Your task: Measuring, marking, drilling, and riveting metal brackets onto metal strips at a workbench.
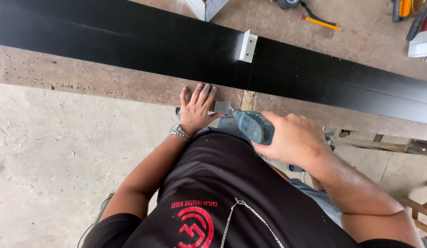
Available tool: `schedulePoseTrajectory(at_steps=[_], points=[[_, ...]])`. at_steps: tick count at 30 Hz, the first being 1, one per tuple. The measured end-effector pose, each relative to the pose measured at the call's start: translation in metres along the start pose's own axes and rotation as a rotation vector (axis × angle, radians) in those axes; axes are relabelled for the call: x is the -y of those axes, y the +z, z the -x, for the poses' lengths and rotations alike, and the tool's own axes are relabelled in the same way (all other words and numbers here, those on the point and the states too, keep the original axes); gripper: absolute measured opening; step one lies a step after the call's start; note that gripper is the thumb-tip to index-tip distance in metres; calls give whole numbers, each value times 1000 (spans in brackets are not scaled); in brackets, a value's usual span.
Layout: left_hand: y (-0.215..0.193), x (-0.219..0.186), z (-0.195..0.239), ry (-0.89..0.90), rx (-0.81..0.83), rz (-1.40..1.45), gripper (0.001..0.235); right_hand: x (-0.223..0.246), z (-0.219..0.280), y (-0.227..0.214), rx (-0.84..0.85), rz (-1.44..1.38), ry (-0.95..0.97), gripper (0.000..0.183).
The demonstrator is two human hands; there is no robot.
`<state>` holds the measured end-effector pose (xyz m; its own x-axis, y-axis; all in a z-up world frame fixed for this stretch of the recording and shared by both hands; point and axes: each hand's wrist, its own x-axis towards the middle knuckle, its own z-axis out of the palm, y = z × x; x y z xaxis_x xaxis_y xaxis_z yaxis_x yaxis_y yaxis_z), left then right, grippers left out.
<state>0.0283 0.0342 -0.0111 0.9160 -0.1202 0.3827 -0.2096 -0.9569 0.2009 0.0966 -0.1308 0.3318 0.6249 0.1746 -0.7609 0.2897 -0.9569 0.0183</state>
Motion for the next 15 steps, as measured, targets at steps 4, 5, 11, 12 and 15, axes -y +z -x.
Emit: schedulePoseTrajectory(at_steps=[4,5,11,12,15], points=[[0,-1,-3,-2,7,29,98,0,0,4,37,3,31,84],[0,-2,-1,-7,14,40,98,-2,0,3,16,-17,33,83],[-1,-2,0,-15,-2,65,97,5,2,2,15,-23,34,79],[-1,-2,-1,-16,-6,69,96,8,3,1,25,-11,26,78],[-4,-2,-1,-11,6,70,95,9,2,1,16,14,2,78]])
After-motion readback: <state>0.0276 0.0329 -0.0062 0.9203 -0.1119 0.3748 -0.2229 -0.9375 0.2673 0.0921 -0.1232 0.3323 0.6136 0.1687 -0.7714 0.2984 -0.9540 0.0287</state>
